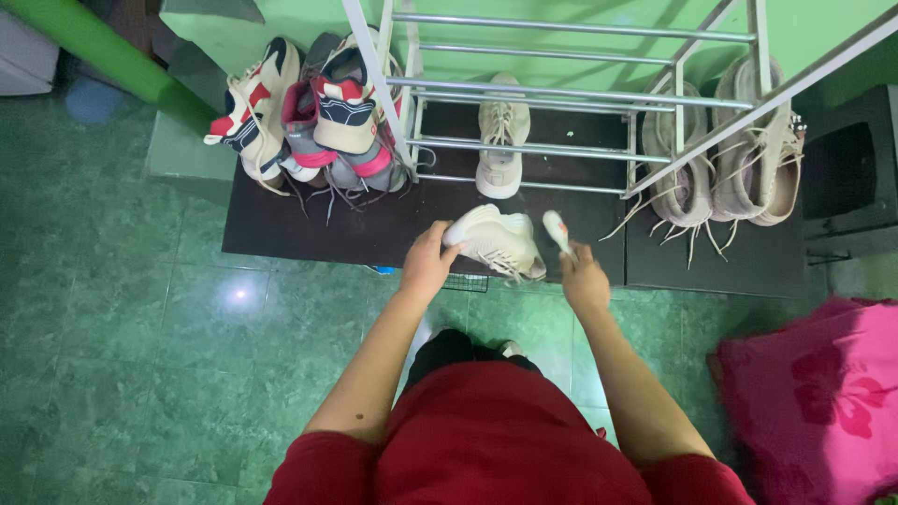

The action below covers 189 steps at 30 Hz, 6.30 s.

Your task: The person brushes the exterior and sole of a shoe using a small brush, then ties the laces and returns the shoe to a rack.

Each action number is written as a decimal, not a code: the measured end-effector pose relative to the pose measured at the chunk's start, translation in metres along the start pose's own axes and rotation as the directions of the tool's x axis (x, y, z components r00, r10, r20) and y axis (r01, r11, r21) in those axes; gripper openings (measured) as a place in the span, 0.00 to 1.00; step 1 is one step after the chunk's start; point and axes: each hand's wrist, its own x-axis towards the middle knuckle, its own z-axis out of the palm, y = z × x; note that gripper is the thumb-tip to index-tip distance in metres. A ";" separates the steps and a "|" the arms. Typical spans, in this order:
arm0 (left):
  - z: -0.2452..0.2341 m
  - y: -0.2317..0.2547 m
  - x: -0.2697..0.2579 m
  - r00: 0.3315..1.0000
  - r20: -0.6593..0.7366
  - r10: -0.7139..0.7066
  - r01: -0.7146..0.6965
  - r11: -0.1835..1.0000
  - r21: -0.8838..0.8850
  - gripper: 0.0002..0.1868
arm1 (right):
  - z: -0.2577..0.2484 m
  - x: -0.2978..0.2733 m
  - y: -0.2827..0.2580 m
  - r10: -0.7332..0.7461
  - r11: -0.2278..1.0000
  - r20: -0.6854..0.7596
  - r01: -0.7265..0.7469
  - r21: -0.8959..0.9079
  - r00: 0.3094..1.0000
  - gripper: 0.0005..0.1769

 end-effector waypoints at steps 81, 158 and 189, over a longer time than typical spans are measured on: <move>-0.028 -0.076 -0.027 0.680 0.588 -0.438 0.711 0.201 -0.673 0.18 | -0.005 0.013 -0.001 -0.313 0.595 -0.023 0.215 0.775 0.950 0.29; -0.091 -0.082 -0.017 0.974 0.224 -0.031 0.125 0.898 -0.422 0.14 | 0.095 0.002 0.000 -0.031 0.987 -0.192 0.060 0.147 0.981 0.15; 0.001 0.012 0.024 0.970 -0.237 -0.053 0.043 0.998 -0.046 0.12 | 0.033 0.132 0.110 -0.047 0.987 0.019 0.049 -0.153 0.999 0.30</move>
